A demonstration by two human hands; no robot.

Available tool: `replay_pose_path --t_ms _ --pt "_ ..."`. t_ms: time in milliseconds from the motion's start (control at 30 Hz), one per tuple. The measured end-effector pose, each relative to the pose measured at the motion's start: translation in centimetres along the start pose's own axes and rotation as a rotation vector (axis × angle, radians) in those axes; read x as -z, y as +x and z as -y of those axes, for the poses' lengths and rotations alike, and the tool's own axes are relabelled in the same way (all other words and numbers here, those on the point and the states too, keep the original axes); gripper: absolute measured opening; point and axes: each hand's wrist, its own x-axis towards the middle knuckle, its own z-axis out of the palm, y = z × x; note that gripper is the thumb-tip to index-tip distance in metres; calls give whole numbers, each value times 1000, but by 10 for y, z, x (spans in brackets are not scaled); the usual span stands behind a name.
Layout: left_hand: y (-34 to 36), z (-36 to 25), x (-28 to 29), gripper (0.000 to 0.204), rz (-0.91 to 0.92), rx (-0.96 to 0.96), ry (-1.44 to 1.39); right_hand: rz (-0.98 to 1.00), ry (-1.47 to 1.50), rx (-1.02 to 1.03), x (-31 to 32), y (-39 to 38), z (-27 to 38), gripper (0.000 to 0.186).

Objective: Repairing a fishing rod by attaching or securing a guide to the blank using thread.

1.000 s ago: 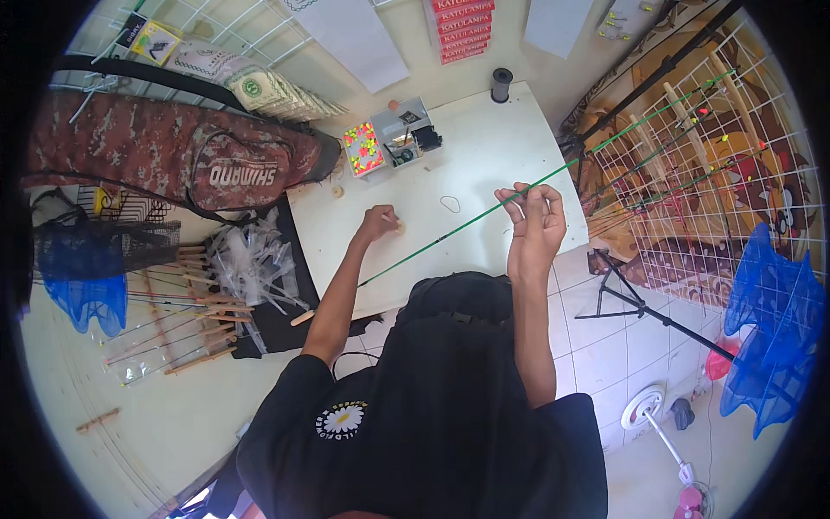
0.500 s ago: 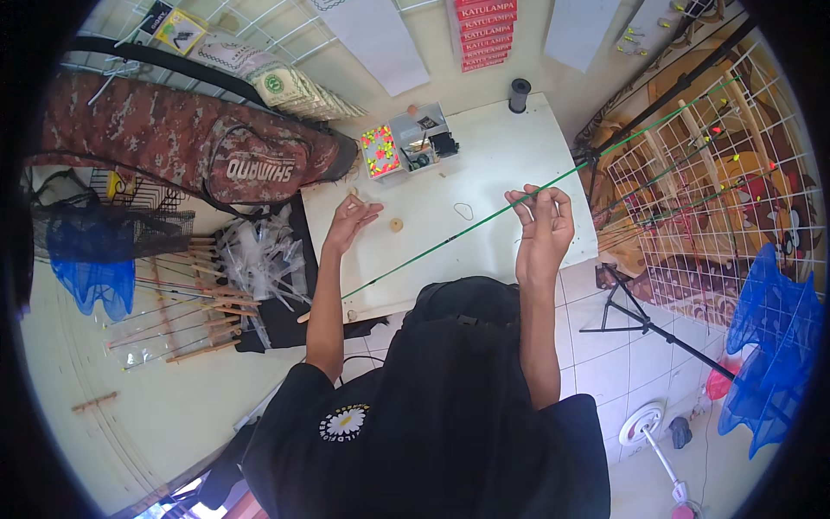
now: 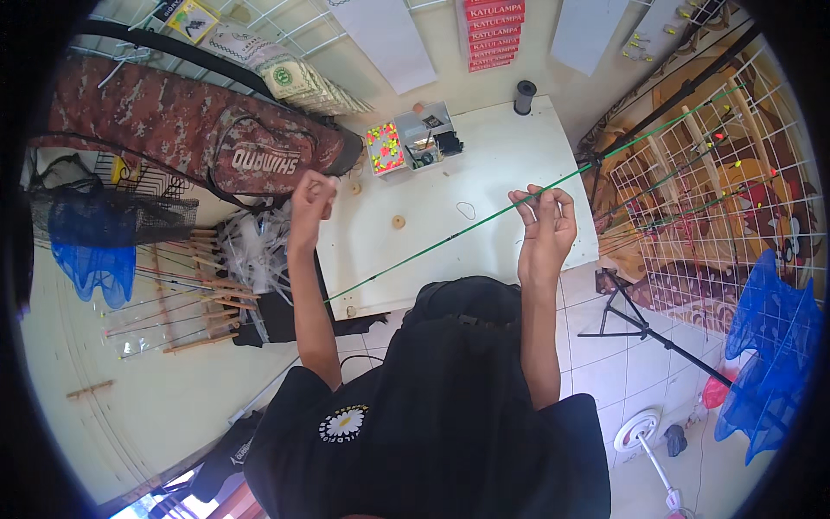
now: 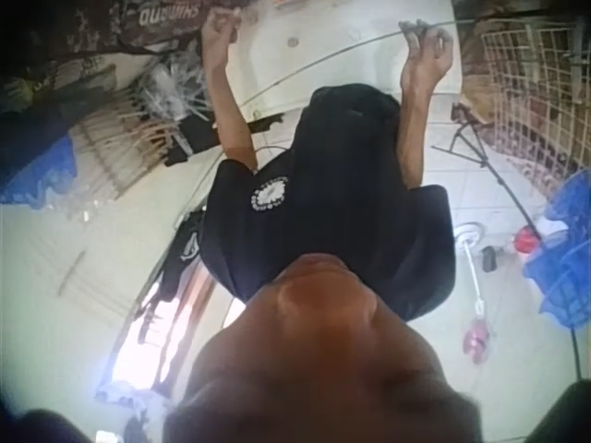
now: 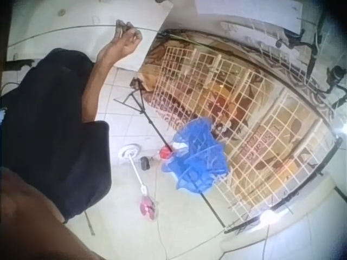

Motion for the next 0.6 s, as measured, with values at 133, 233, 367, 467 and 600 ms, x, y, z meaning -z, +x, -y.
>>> replay_pose_path --t_ms 133,233,367,467,600 --pt "-13 -35 3 15 -95 -131 -280 -13 -1 -2 2 0 0 12" --pt "-27 -60 3 16 -99 -142 -308 -3 1 0 4 -1 -1 12" --pt "-49 -67 16 14 -77 -190 -214 -8 9 -10 3 -4 -1 12" --pt "-67 -66 22 14 -226 -286 -190 -14 10 -17 5 -1 -5 13" --pt "-89 -43 53 15 -637 -329 -72 -15 0 -5 5 0 1 13"
